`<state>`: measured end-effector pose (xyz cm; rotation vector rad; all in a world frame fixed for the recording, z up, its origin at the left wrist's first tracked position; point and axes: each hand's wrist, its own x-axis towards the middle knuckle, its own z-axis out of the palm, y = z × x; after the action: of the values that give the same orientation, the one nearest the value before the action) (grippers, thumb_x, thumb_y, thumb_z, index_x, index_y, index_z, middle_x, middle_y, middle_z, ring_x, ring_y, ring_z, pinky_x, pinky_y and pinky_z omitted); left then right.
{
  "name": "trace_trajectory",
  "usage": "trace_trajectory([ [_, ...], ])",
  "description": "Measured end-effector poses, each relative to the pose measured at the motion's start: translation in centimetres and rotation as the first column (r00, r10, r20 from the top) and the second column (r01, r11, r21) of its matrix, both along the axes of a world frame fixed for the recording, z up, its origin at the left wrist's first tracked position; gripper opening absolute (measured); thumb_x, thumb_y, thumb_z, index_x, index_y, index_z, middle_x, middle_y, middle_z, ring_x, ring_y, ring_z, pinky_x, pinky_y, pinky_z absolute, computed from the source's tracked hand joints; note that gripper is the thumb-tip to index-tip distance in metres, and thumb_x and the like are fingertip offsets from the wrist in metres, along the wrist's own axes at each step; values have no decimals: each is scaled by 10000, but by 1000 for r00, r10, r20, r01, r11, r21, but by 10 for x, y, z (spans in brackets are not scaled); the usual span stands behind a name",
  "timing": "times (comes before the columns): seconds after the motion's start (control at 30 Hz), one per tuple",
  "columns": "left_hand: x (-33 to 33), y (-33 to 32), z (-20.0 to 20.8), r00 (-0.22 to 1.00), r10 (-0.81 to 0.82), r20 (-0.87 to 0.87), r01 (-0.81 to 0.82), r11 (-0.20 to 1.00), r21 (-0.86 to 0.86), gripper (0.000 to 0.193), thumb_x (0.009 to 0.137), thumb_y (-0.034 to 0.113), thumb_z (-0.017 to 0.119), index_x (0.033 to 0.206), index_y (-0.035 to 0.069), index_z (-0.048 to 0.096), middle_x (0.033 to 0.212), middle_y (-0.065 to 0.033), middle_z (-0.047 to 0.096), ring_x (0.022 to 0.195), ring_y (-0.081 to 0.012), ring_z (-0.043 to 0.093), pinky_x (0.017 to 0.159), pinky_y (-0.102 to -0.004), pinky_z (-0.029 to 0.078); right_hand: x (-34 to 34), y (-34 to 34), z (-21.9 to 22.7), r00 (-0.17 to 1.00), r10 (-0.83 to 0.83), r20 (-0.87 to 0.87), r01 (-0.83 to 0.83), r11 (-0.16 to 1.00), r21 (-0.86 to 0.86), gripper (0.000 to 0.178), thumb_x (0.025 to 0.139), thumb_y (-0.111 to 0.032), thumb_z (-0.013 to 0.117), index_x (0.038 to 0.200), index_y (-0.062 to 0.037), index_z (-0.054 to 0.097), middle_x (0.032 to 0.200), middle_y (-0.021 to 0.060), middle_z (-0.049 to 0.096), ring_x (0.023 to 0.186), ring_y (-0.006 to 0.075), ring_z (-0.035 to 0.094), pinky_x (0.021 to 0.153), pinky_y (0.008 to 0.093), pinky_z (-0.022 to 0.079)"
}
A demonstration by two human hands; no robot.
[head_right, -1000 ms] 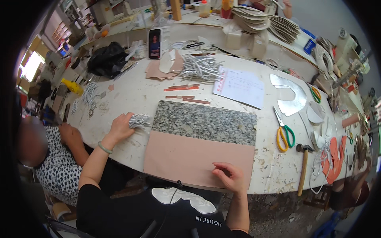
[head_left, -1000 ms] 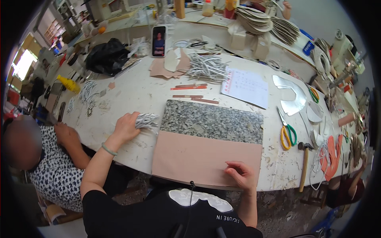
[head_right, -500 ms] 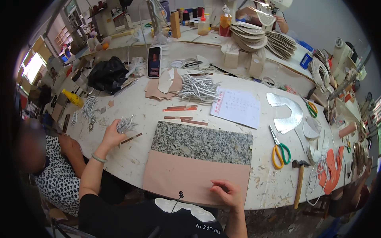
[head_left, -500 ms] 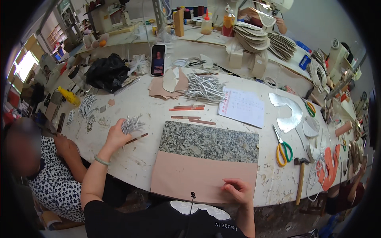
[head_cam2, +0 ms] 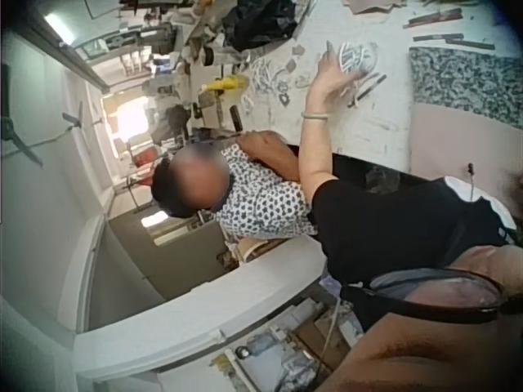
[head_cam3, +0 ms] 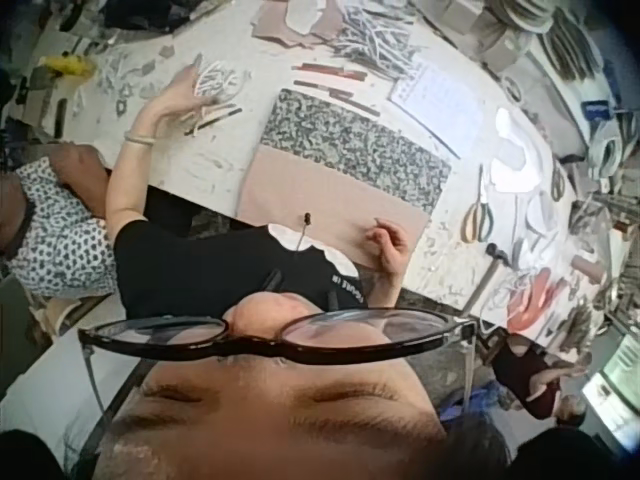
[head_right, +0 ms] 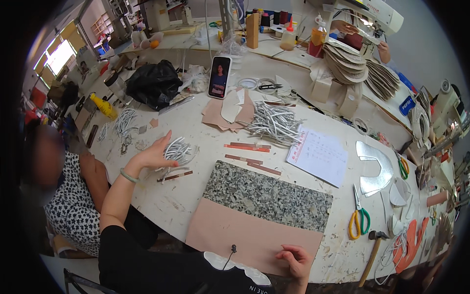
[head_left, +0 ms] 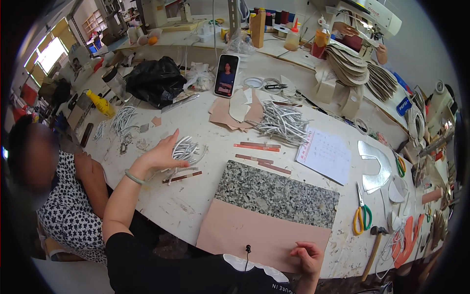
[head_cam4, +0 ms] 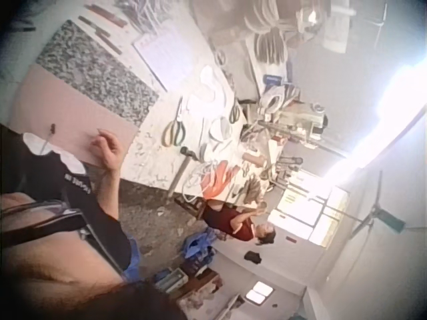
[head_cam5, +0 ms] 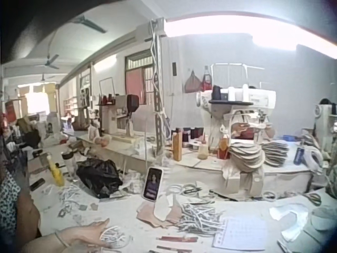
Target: The person assembles small decorative items by hand at a cluttered workbench. They pick up white foam pieces and silver beaded strips, attach the foam to the ends of the strips, and place the finished units on a pink mat. The person repeats this process for several items throughout the clip.
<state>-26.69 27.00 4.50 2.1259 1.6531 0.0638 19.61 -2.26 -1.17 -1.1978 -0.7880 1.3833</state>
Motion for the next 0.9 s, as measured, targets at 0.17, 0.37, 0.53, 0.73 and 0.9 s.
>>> trace_trajectory([
  [0.17,10,65,41,993,20,113,-22,1000,14,832,835,480,629,1412,-22,302,1412,-237,379,1291,-340,401,1049,-381,348,-1,1,-5,993,-116,-12,117,993,34,266,888,-170,649,996,68,601,724,154,645,641,232,635,637,351,536],
  [0.37,2,87,18,999,-42,-32,34,974,-224,426,869,204,553,1232,-18,533,1167,-182,597,1079,-315,573,979,-318,418,-1,-3,-8,990,-142,28,140,989,51,220,899,-113,624,1012,75,603,774,166,656,697,239,649,679,349,533],
  [0.53,-20,23,-24,1000,-20,24,10,940,340,223,863,144,582,1021,6,655,1033,-145,645,1012,-307,573,919,-367,440,-5,2,-7,982,-173,77,171,984,42,245,909,-184,621,979,48,587,687,152,615,587,224,596,558,349,524],
  [0.73,-15,3,-24,976,74,-203,126,567,814,213,857,140,601,1017,12,660,986,-126,654,967,-302,577,883,-375,448,-5,1,-10,979,-176,105,171,984,59,216,922,-162,596,988,43,572,670,152,591,556,219,567,512,347,512],
  [0.9,-9,63,15,997,72,34,-70,594,802,206,851,154,613,1000,25,672,965,-107,660,953,-301,572,867,-380,449,-5,3,-10,976,-191,100,187,981,50,232,920,-176,602,991,43,574,671,152,593,560,219,570,512,346,512],
])
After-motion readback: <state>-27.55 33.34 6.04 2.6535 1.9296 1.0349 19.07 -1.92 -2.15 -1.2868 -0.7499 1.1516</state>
